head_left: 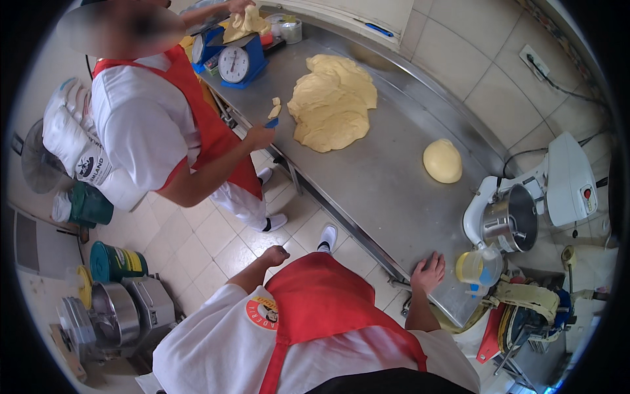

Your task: The person shapes portions of dough by hand, rolling them into thin strands and then coiling them into spirals before placing them into paper liners on a baking tray.

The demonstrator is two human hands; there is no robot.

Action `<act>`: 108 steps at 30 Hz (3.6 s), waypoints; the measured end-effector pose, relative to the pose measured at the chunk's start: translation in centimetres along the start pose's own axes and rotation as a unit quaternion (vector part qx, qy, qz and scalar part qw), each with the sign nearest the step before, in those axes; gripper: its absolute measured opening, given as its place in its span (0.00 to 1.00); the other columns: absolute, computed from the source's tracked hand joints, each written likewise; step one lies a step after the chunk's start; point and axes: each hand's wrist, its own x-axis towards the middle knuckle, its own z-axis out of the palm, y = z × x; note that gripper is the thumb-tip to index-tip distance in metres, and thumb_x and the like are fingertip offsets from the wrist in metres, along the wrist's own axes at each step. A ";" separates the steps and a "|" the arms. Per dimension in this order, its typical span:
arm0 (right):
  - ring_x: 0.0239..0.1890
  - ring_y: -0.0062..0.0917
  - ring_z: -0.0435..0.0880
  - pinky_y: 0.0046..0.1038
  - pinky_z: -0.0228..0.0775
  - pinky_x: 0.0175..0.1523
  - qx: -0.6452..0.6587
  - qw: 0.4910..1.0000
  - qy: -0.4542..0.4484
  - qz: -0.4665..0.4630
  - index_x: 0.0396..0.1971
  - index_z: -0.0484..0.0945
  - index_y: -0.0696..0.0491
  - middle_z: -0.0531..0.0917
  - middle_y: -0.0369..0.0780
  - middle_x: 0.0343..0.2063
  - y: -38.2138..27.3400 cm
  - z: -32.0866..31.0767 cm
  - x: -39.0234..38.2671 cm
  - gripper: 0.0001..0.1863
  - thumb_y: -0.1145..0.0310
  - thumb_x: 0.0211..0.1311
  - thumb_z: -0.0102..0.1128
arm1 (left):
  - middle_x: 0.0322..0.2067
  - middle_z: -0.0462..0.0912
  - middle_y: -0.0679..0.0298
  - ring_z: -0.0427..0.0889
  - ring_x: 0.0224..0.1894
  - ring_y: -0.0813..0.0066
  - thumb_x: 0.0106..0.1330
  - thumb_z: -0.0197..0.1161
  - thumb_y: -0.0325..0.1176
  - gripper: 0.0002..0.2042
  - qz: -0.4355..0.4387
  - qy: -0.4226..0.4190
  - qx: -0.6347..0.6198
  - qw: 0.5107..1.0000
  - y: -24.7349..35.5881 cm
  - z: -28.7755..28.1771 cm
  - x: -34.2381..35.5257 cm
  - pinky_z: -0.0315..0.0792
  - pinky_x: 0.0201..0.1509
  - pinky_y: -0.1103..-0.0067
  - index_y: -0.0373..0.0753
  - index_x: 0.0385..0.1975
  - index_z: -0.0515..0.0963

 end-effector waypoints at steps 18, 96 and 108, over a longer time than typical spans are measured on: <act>0.72 0.43 0.62 0.49 0.50 0.74 0.014 1.000 -0.011 0.001 0.64 0.72 0.47 0.68 0.45 0.68 0.8 0.6 0.8 0.28 0.57 0.64 0.55 | 0.45 0.84 0.49 0.85 0.46 0.56 0.69 0.64 0.40 0.17 0.272 0.056 -0.081 0.957 29.0 -8.3 -4.5 0.77 0.48 0.69 0.36 0.50 0.79; 0.55 0.35 0.83 0.37 0.78 0.58 0.814 0.431 -0.328 0.212 0.60 0.72 0.58 0.81 0.46 0.54 -10.3 -8.9 17.0 0.28 0.50 0.75 0.52 | 0.51 0.83 0.56 0.84 0.51 0.69 0.70 0.64 0.47 0.27 0.242 -0.228 -0.507 0.795 49.5 -7.5 -0.2 0.79 0.55 0.72 0.34 0.62 0.73; 0.53 0.34 0.84 0.38 0.79 0.57 0.852 0.246 -0.393 0.244 0.58 0.75 0.54 0.83 0.43 0.52 -8.6 -9.6 16.8 0.24 0.52 0.72 0.57 | 0.65 0.69 0.53 0.75 0.63 0.61 0.70 0.60 0.56 0.38 0.243 -0.151 -0.530 0.798 49.6 -8.4 0.5 0.76 0.61 0.66 0.34 0.69 0.61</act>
